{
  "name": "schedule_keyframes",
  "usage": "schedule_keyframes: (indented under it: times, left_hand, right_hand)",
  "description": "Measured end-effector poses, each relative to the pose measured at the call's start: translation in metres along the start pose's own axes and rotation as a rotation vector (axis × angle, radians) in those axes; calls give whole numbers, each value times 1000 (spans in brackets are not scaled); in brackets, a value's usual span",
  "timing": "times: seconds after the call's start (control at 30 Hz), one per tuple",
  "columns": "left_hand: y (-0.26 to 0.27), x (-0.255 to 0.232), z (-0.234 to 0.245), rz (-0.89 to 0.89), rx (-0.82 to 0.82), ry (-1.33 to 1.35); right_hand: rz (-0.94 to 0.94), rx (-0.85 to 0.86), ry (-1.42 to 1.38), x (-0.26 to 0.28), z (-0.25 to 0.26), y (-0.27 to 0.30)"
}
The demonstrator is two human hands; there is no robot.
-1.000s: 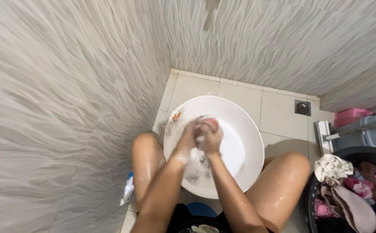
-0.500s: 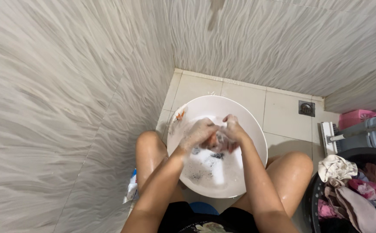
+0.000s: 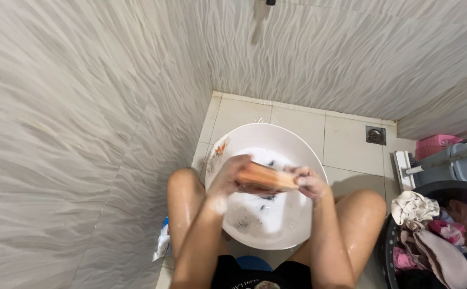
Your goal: The person sits on the floor and hand washes several small garments in a white basin filled with soapy water. They scrub and wring each item individually, including a dark garment, a pink item, and an orange item, then place them into a black laundry basket beside them.
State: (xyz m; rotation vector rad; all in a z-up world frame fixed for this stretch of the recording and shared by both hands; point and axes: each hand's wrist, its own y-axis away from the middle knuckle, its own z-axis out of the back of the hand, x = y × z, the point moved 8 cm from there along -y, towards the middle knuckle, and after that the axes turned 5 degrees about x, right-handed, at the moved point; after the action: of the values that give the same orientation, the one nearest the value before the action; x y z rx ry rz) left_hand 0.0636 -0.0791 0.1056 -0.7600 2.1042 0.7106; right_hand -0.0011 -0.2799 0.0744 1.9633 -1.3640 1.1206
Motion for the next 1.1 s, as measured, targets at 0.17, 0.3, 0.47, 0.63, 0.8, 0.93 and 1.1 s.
schedule_keyframes:
  times: [0.17, 0.3, 0.47, 0.63, 0.8, 0.93, 1.1]
  left_hand:
    - [-43, 90, 7, -134, -17, 152]
    - [-60, 95, -13, -406, -93, -268]
    - [-66, 104, -15, 12, -220, 121]
    - [-52, 85, -40, -23, -95, 323]
    - [-10, 52, -49, -121, 336, -117]
    - [13, -11, 22, -579, -174, -715]
    - [-10, 63, 16, 93, -80, -403]
  right_hand:
    - [408, -391, 748, -2, -43, -43]
    - [549, -816, 993, 8, -30, -50]
    - [588, -804, 1178, 7, -18, -45]
    - [482, -1007, 1126, -4, 17, -46]
    - [165, -1006, 1288, 31, 80, -60]
    - [-318, -788, 425, 7, 106, -51]
    - [-275, -315, -21, -6, 27, -55]
